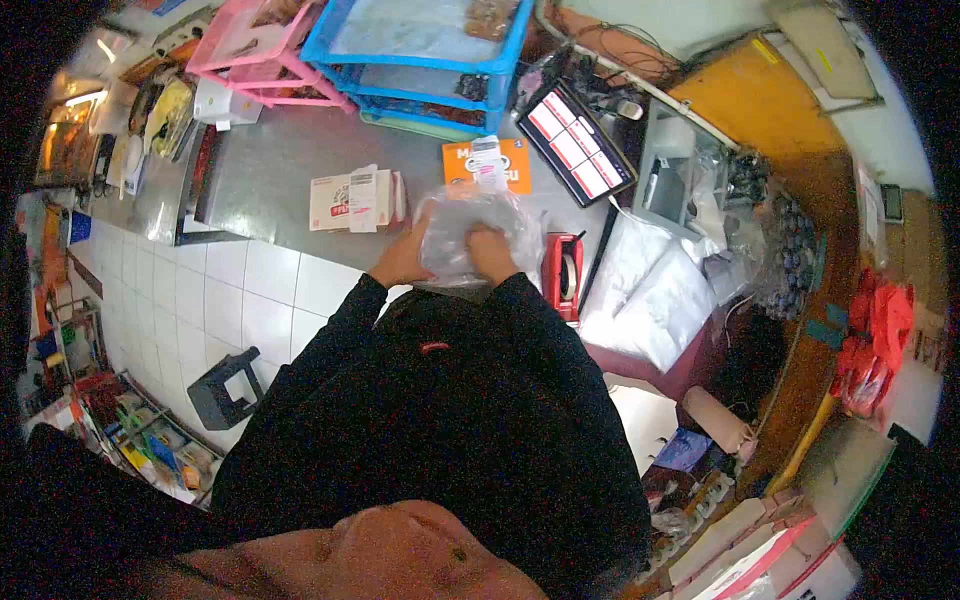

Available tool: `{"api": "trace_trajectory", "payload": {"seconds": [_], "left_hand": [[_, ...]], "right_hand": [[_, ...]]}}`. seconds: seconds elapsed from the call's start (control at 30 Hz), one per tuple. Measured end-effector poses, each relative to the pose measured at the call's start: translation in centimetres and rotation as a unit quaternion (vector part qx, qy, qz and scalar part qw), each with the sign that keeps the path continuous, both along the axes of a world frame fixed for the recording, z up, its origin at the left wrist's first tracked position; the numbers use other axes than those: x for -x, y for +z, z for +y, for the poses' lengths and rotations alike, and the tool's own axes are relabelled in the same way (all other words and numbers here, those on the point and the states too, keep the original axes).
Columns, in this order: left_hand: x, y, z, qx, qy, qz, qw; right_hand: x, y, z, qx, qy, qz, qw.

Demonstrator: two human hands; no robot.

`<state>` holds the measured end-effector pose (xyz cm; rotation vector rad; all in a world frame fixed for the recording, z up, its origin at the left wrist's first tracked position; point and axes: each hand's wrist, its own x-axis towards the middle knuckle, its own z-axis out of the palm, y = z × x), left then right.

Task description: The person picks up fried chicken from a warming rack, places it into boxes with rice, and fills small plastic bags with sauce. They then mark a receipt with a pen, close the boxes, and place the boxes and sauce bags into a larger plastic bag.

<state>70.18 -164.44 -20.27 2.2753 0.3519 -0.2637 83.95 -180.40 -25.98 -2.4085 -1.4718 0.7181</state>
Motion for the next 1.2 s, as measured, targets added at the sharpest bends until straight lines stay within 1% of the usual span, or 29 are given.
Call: {"api": "trace_trajectory", "payload": {"seconds": [0.03, 0.07, 0.1, 0.13, 0.17, 0.2, 0.23, 0.3, 0.33, 0.37, 0.43, 0.47, 0.5, 0.53, 0.6, 0.63, 0.7, 0.73, 0.8, 0.83, 0.9, 0.97, 1.0, 1.03, 1.1, 1.13, 1.17, 1.2], "left_hand": [[0.8, 0.5, -0.1, 0.003, 0.008, -0.001, 1.0], [1.7, 1.4, -0.5, -0.047, 0.05, 0.043, 0.997], [2.5, 1.9, -0.8, -0.096, 0.09, 0.091, 0.987], [3.1, 1.7, -0.7, -0.092, 0.096, 0.095, 0.987], [3.6, 1.3, -0.6, -0.088, 0.074, 0.112, 0.987], [4.1, 1.0, -0.7, -0.081, 0.053, 0.128, 0.987], [4.5, 0.7, -0.7, -0.076, 0.057, 0.129, 0.987], [4.9, 0.3, -0.3, -0.038, 0.051, 0.057, 0.996], [5.1, 0.1, 0.0, -0.037, 0.059, 0.055, 0.996], [5.3, -0.1, 0.2, -0.029, 0.048, 0.042, 0.998], [5.8, -1.3, 0.1, -0.023, 0.042, 0.028, 0.998], [5.9, -2.4, -0.3, -0.03, 0.023, 0.021, 0.999], [5.9, -3.2, -0.5, -0.036, 0.002, 0.013, 0.999], [6.0, -3.5, -0.6, -0.036, 0.006, 0.01, 0.999], [6.2, -3.9, -1.0, -0.008, -0.025, 0.006, 1.0], [6.3, -3.8, -1.0, -0.008, -0.023, 0.001, 1.0], [7.0, -3.5, -0.9, -0.015, -0.027, 0.002, 1.0], [7.5, -3.0, -0.6, 0.006, -0.02, -0.022, 1.0], [8.3, -1.5, 0.2, 0.02, -0.005, -0.011, 1.0], [8.6, -0.9, 0.4, 0.038, 0.003, 0.001, 0.999], [9.1, -0.5, 0.8, 0.028, 0.009, 0.005, 1.0], [9.6, 0.2, 1.1, 0.049, 0.006, 0.006, 0.999], [9.8, 0.0, 1.2, 0.059, 0.002, -0.002, 0.998], [10.1, 0.0, 1.4, 0.061, 0.006, 0.001, 0.998], [10.2, 0.0, 1.9, 0.071, -0.008, -0.001, 0.997], [10.5, -0.5, 1.8, 0.063, -0.003, -0.013, 0.998], [10.5, -0.5, 2.1, 0.065, 0.003, -0.016, 0.998], [10.7, -0.5, 2.3, 0.071, 0.0, -0.01, 0.997]], "right_hand": [[-0.3, -5.3, -1.7, 0.071, -0.053, -0.015, 0.996], [-0.4, -7.1, -3.5, 0.021, -0.077, 0.015, 0.997], [-0.3, -7.1, -4.3, -0.001, -0.086, 0.033, 0.996], [-0.3, -6.6, -4.8, -0.022, -0.095, 0.051, 0.994], [-0.7, -6.2, -4.6, 0.03, -0.092, 0.084, 0.992], [-0.7, -4.9, -4.3, 0.086, -0.089, 0.116, 0.986], [-0.5, -3.4, -4.0, 0.091, -0.085, 0.115, 0.986], [0.1, -0.6, -3.2, -0.091, -0.006, 0.157, 0.983], [0.7, 0.0, -2.7, -0.102, 0.018, 0.088, 0.991], [0.9, 0.7, -2.0, -0.102, 0.028, 0.086, 0.991], [2.5, 10.2, 3.3, 0.022, 0.019, 0.031, 0.999], [3.6, 15.9, 7.4, 0.085, 0.001, 0.06, 0.995], [4.2, 15.1, 9.6, -0.02, 0.038, 0.061, 0.997], [4.7, 14.0, 11.8, -0.125, 0.074, 0.062, 0.987], [6.9, 12.4, 16.6, -0.156, 0.109, -0.081, 0.978], [7.1, 10.6, 18.5, -0.156, 0.112, -0.085, 0.978], [7.2, 6.8, 22.1, -0.054, 0.149, -0.158, 0.975], [6.7, 7.7, 23.7, -0.059, 0.154, -0.16, 0.973], [5.4, 9.2, 26.0, 0.027, 0.17, -0.021, 0.985], [4.8, 8.8, 27.3, 0.028, 0.178, -0.018, 0.983], [3.3, 7.9, 30.2, -0.076, 0.158, -0.073, 0.982], [1.9, 7.2, 32.3, -0.098, 0.194, -0.217, 0.952], [1.9, 7.2, 33.1, -0.065, 0.193, -0.283, 0.937], [2.4, 7.0, 32.9, -0.064, 0.197, -0.279, 0.937], [3.6, 7.5, 31.9, -0.076, 0.195, -0.167, 0.963], [4.6, 5.7, 30.5, -0.086, 0.181, -0.134, 0.971], [5.8, 5.5, 29.1, -0.085, 0.187, -0.136, 0.969], [7.3, 5.6, 27.2, -0.014, 0.184, -0.119, 0.976]]}}
